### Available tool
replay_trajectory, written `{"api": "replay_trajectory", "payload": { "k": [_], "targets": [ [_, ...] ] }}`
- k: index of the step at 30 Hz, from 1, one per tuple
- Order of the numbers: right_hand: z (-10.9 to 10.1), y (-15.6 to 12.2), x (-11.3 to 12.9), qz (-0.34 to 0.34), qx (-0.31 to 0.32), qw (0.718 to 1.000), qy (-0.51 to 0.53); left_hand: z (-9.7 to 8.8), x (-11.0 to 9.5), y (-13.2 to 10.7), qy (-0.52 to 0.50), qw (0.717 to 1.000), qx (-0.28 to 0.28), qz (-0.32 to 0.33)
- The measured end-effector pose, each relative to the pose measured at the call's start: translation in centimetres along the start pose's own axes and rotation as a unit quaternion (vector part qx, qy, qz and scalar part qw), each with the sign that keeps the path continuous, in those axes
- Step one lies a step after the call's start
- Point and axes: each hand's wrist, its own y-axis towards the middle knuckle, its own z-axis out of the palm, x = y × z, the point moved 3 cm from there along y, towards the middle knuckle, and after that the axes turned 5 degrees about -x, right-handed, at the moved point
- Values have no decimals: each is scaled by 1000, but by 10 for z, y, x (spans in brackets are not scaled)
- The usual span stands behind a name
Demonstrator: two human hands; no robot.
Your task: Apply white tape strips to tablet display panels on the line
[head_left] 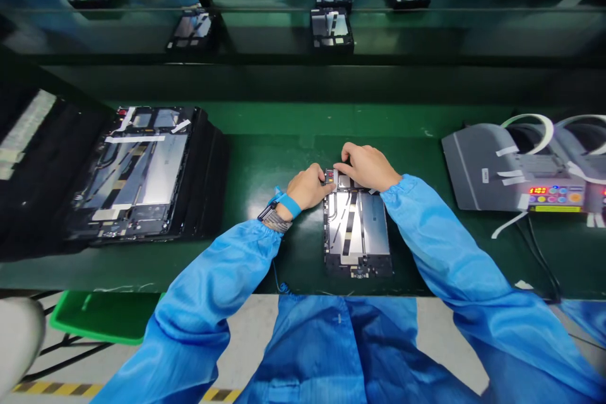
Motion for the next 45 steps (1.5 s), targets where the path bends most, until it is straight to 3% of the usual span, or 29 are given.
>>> {"api": "replay_trajectory", "payload": {
  "k": [3, 8, 13, 17, 25, 28, 31, 35, 41, 45],
  "targets": [
    [-7, -40, 7, 3, -79, 996, 32, 1, 1, -2, -29, 999, -24, 10],
    [16, -93, 22, -87, -65, 994, 0, 3, 1, 3, -26, 998, -46, 19],
    [44, -91, 25, -113, -38, 990, -70, 3, -2, 10, -6, 999, -46, 0],
    [48, -87, 21, -117, -33, 989, -80, 4, -3, 12, 1, 999, -51, -1],
    [47, -85, 13, -102, -41, 994, 10, 1, -1, 16, -11, 999, -30, 11],
    [40, -92, 10, -88, -73, 990, 83, 1, 1, 14, -23, 999, -24, 22],
    [24, -120, 3, -51, -132, 977, 161, 1, 3, 11, -48, 998, -17, 34],
    [9, -187, -27, 72, -211, 948, 228, 2, 7, 10, -98, 994, 12, 47],
    [19, -292, -86, 247, -272, 902, 227, -3, 2, 13, -76, 995, 21, 63],
    [22, -322, -96, 301, -292, 883, 210, -10, -5, 9, -10, 996, -7, 93]
  ]
}}
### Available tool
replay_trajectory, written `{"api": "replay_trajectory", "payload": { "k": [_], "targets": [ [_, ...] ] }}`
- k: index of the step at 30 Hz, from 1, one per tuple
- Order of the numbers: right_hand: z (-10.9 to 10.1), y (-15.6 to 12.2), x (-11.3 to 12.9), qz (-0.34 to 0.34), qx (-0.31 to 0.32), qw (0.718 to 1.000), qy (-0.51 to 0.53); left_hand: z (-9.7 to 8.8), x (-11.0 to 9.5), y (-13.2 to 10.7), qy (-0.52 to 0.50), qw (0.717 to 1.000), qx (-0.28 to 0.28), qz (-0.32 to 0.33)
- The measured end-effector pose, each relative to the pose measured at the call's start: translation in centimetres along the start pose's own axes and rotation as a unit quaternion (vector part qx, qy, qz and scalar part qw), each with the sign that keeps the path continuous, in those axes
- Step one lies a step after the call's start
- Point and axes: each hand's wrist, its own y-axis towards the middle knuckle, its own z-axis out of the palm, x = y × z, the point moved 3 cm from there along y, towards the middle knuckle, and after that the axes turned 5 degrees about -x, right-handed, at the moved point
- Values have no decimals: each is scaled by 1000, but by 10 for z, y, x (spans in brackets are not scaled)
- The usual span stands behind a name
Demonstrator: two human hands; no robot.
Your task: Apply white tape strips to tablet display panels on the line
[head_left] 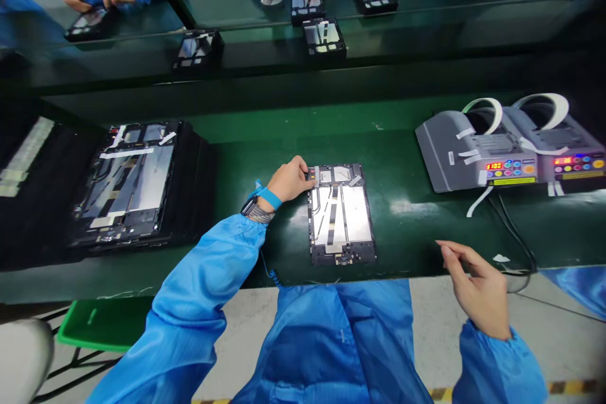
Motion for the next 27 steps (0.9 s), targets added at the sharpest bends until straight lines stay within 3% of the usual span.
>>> {"api": "replay_trajectory", "payload": {
  "k": [4, 7, 11, 16, 27],
  "targets": [
    [1, 0, 5, -7, -9, 1000, 19, -6, -5, -18, 53, 995, -67, 48],
    [6, 6, 5, -27, -21, 999, 32, -1, -9, -38, 100, 975, -117, 159],
    [8, 9, -4, -23, -35, 998, 35, 14, -7, -54, 165, 940, -119, 273],
    [7, 3, -11, -4, -28, 999, 45, 22, 3, -52, 189, 939, -102, 268],
    [4, 4, 1, -15, -24, 998, 47, 20, 10, -51, 121, 949, -98, 273]
  ]
}}
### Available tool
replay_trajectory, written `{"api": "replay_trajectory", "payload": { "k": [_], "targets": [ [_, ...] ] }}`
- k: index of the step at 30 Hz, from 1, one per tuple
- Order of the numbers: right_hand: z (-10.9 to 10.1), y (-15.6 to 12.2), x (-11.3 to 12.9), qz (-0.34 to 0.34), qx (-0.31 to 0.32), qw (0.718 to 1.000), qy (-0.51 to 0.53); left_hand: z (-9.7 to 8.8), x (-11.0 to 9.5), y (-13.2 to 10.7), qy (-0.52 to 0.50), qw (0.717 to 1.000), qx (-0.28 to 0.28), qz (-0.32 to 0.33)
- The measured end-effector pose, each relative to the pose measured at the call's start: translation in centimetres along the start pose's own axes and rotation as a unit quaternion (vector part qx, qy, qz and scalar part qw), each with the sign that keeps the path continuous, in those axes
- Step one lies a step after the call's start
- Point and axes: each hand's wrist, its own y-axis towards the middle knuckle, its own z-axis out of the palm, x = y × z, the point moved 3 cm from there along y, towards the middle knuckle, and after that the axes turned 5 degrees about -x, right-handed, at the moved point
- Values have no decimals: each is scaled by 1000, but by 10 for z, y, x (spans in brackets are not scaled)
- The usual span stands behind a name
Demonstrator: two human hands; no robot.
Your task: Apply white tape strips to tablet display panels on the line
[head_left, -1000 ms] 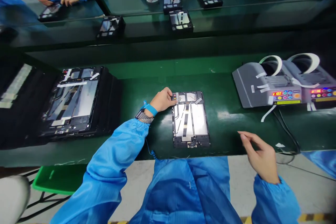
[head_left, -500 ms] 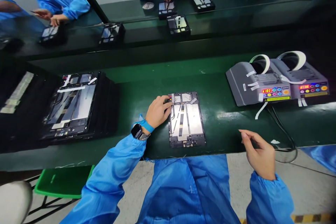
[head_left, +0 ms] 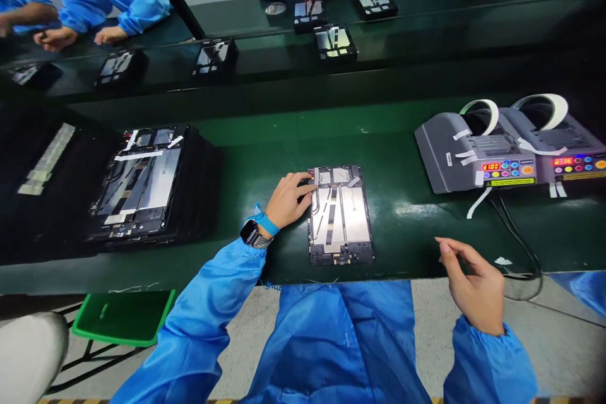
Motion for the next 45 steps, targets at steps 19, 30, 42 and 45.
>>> {"api": "replay_trajectory", "payload": {
  "k": [19, 30, 42, 45],
  "targets": [
    [21, -1, 23, -55, 30, 998, 3, 6, -10, -27, 29, 998, -54, -25],
    [-5, -11, -4, 12, -9, 1000, -16, 8, -11, -18, 50, 998, -21, -17],
    [-27, 51, -41, 255, -113, 939, 201, 10, 2, -5, 18, 998, -52, -4],
    [-17, 67, -44, 317, -56, 913, 250, 1, -1, -9, -2, 997, -73, -17]
  ]
}}
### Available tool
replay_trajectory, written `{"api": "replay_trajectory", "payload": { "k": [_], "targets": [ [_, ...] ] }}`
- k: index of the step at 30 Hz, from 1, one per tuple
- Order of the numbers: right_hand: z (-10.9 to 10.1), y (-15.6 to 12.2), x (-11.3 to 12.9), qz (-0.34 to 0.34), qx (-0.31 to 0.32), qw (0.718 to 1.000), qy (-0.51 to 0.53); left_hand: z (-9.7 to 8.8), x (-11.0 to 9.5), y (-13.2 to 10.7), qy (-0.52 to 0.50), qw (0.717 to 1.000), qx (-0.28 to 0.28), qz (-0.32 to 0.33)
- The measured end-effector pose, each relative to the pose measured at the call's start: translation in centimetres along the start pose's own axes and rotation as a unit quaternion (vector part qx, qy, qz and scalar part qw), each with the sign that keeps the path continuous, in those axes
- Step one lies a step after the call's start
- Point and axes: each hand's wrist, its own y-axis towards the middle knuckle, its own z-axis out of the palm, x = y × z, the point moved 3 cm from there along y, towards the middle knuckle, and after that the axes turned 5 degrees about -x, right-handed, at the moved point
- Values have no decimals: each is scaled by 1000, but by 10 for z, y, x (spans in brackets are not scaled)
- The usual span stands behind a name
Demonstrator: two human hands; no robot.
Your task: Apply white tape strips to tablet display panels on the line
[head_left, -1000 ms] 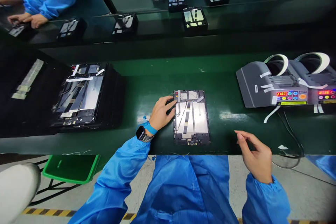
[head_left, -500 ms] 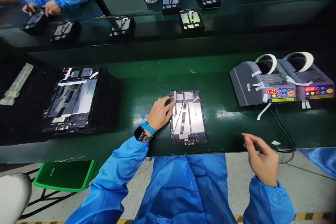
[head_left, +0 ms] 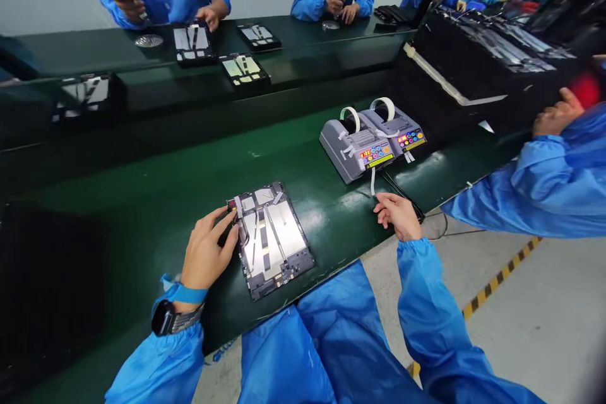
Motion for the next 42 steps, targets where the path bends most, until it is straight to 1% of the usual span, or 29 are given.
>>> {"api": "replay_trajectory", "payload": {
  "k": [3, 7, 11, 13, 15, 18, 21, 23, 25, 26, 27, 28, 30, 31, 33, 34, 35, 37, 39, 42],
  "targets": [
    [9, 3, -2, 27, 23, 999, 14, -17, -5, -13, -10, 998, -39, -42],
    [10, 7, -7, 35, 28, 998, 46, -34, -13, -40, -33, 989, -92, -111],
    [9, 15, -8, 34, 24, 996, 73, -39, -22, -61, -65, 978, -121, -154],
    [10, 15, -7, 24, 19, 996, 82, -38, -27, -65, -78, 975, -128, -167],
    [10, 12, -7, 14, -3, 995, 97, -38, -31, -65, -87, 972, -130, -174],
    [4, -1, -8, -13, -51, 991, 124, -37, -37, -62, -105, 970, -125, -182],
    [-8, -24, -4, -49, -70, 990, 110, -37, -44, -54, -145, 965, -115, -184],
    [-16, -45, 8, -84, -81, 990, 75, -35, -52, -48, -189, 958, -101, -189],
    [-19, -71, 29, -141, -64, 988, 0, -30, -64, -42, -247, 945, -67, -202],
    [-14, -84, 43, -171, -29, 983, -53, -27, -71, -39, -282, 935, -38, -214],
    [-5, -97, 57, -193, 33, 974, -116, -22, -78, -36, -321, 919, -3, -229],
    [9, -110, 70, -207, 113, 957, -170, -18, -84, -34, -364, 898, 32, -245],
    [43, -133, 94, -227, 268, 908, -229, -10, -94, -31, -452, 844, 92, -274],
    [62, -142, 103, -232, 333, 880, -246, -7, -95, -30, -489, 817, 112, -286],
    [99, -154, 116, -236, 419, 837, -262, -5, -93, -30, -543, 772, 130, -303],
    [116, -157, 120, -236, 447, 822, -263, -5, -88, -31, -562, 756, 130, -311],
    [131, -158, 122, -234, 464, 814, -260, -5, -82, -33, -576, 741, 124, -321],
    [153, -158, 122, -228, 488, 804, -252, -8, -69, -38, -601, 716, 100, -340],
    [169, -156, 118, -219, 501, 800, -247, -11, -58, -42, -620, 696, 86, -353],
    [183, -152, 112, -206, 516, 794, -246, -16, -47, -44, -641, 666, 80, -374]
  ]
}}
